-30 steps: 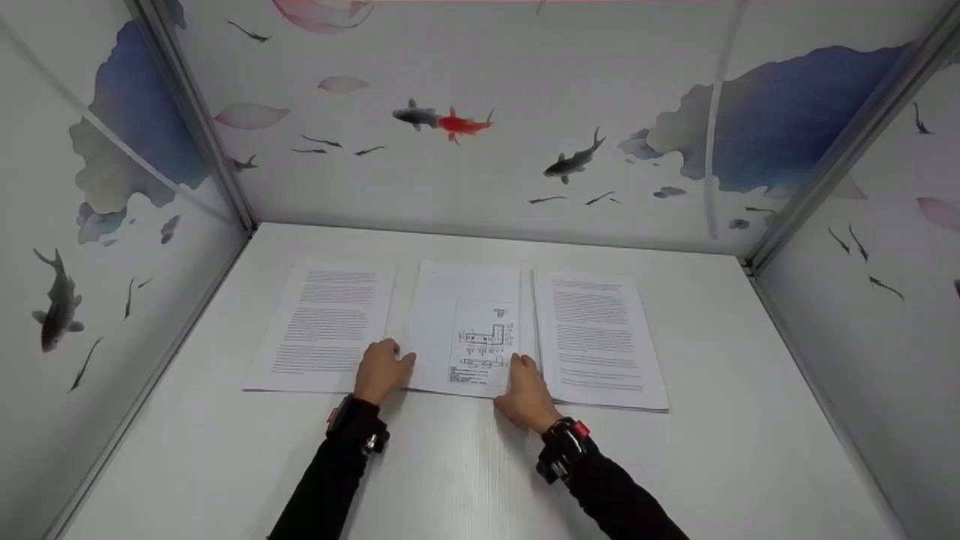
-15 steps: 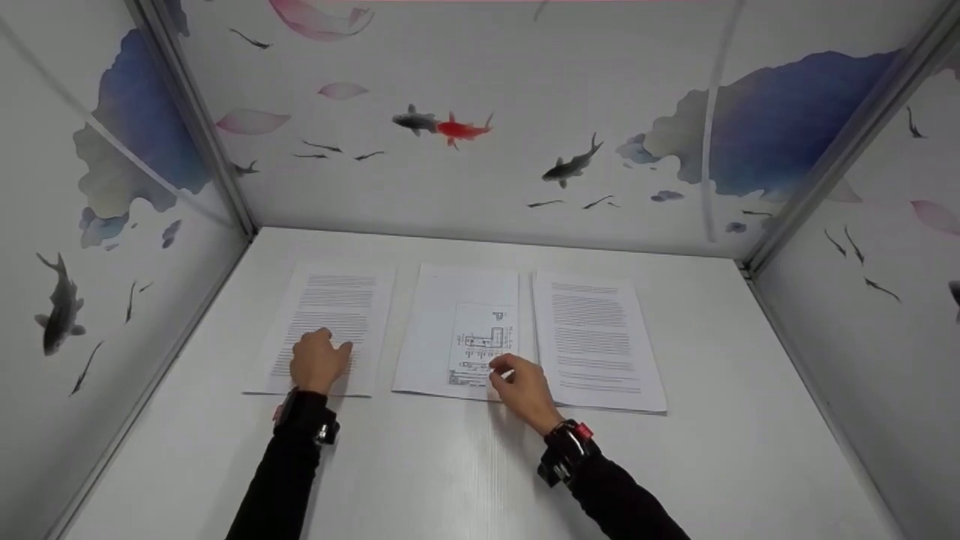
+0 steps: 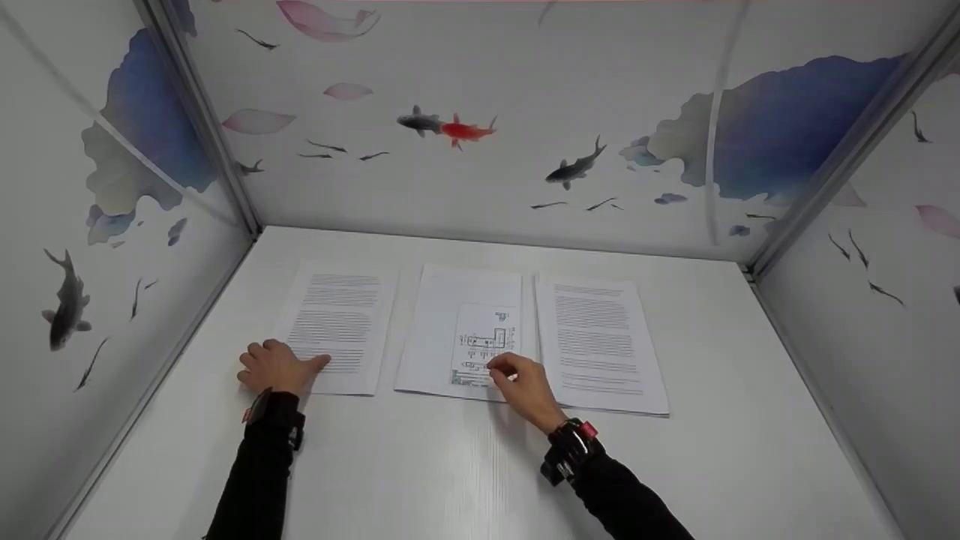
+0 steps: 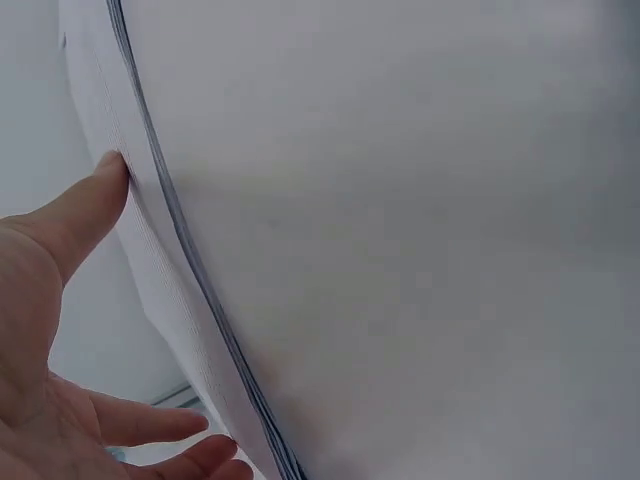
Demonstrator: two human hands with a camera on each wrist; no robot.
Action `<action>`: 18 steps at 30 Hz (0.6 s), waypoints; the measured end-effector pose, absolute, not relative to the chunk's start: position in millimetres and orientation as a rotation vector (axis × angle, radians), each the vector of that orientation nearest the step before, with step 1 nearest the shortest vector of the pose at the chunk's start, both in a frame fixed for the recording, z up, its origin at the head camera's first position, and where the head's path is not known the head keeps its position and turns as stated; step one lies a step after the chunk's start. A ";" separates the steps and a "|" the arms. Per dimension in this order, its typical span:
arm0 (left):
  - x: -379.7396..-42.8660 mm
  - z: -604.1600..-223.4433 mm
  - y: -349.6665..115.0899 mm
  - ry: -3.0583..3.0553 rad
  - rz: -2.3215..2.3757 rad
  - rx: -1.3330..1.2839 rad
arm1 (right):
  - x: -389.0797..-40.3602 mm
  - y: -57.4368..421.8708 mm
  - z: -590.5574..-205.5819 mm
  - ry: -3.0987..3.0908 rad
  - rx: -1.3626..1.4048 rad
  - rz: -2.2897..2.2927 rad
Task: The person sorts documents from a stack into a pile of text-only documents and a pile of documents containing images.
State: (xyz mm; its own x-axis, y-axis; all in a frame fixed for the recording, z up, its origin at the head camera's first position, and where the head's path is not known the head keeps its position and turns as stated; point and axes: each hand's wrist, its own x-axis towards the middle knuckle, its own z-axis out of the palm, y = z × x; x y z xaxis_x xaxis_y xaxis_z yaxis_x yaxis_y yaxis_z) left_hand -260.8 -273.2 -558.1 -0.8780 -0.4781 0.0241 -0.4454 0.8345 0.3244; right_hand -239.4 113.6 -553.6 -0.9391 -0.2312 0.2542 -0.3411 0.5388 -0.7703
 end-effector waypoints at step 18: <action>-261.3 -561.4 -275.8 -2.870 -0.372 0.703 | -238.0 113.8 -552.9 -2.632 0.562 1.437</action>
State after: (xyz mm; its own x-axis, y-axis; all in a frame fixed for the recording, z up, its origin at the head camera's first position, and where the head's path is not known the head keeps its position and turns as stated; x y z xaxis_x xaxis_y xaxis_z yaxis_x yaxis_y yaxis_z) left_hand -261.3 -275.8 -561.4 -0.8761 -0.4721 0.0980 -0.4314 0.8583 0.2778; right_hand -238.0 113.8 -552.9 -0.9283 -0.2746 0.2508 -0.3595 0.4895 -0.7944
